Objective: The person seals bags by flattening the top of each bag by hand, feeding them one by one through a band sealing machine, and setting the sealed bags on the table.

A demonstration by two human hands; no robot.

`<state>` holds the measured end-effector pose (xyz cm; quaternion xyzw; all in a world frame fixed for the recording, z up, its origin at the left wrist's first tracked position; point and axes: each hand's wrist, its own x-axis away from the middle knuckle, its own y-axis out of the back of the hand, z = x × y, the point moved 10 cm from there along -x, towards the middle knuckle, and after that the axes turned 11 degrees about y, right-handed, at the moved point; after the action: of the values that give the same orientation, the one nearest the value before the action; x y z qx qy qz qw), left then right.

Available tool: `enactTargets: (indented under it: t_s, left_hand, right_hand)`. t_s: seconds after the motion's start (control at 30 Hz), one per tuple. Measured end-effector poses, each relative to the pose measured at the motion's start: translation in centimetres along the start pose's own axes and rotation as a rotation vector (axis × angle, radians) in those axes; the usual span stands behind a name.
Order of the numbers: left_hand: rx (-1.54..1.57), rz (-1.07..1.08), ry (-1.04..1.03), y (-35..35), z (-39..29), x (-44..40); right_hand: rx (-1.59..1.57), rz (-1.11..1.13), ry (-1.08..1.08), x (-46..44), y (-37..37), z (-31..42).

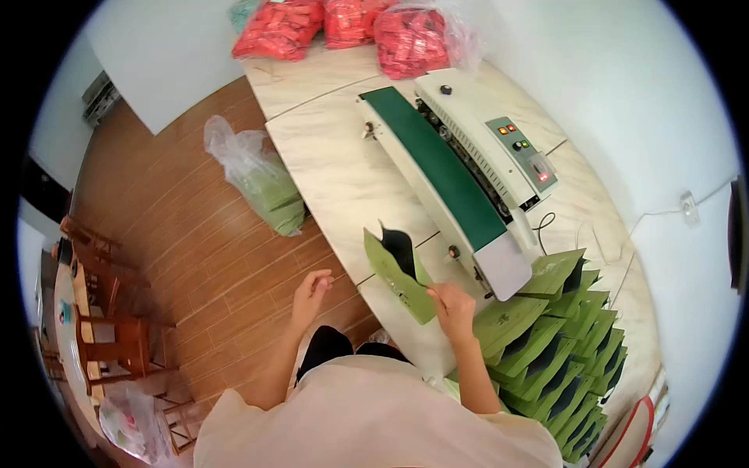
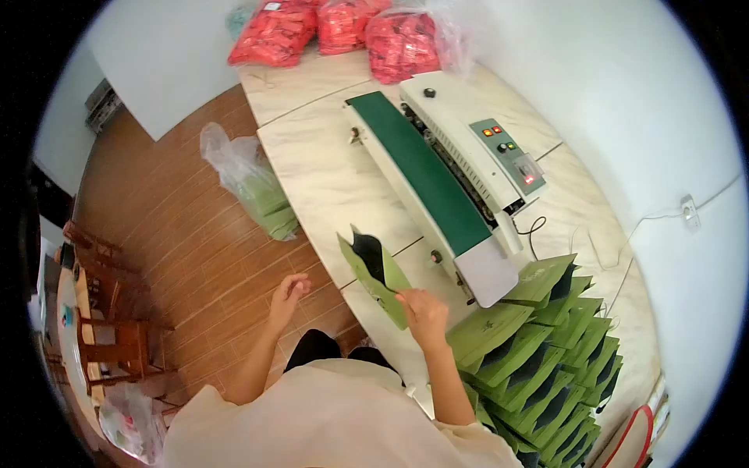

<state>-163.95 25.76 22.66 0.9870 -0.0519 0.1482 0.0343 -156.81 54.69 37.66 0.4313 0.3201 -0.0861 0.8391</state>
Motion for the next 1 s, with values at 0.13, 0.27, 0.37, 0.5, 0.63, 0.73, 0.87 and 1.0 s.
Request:
enactTargets:
  t_s: [0.13, 0.27, 0.37, 0.5, 0.63, 0.73, 0.87, 1.0]
  left_hand:
    - [-0.157, 0.114, -0.207, -7.2, -8.6, -5.9]
    - [-0.579, 0.451, -0.603, -17.5, -17.2, -7.2]
    - [-0.771, 0.857, -0.905, -24.8, -17.3, -5.7]
    - [-0.936, 1.171, -1.046, -29.0, -12.1, -5.9]
    - [-1.069, 1.594, -1.014, -30.8, -8.3, -5.2]
    - [-0.991, 1.667, -1.033, -31.3, -6.2, -3.8]
    - [-1.067, 1.514, -0.894, -33.3, -7.0, -5.9]
    - [-1.023, 1.536, -0.843, -33.1, -6.6, -5.3]
  right_hand:
    - [0.031, 0.070, -0.094, 2.2, -2.2, -4.0]
    - [0.176, 0.118, -0.285, 3.6, -1.7, -6.5]
    - [0.218, 0.120, -0.483, 4.1, -0.8, -7.4]
    - [0.289, 0.080, -0.729, 5.3, -1.8, -7.8]
    - [0.417, 0.006, -0.831, 5.5, -2.6, -7.0]
    - [0.503, -0.038, -0.946, 6.2, -2.3, -7.0]
    - [0.537, -0.042, -0.985, 5.7, -2.3, -6.5]
    - [0.554, 0.002, -0.911, 4.0, -2.1, -8.0]
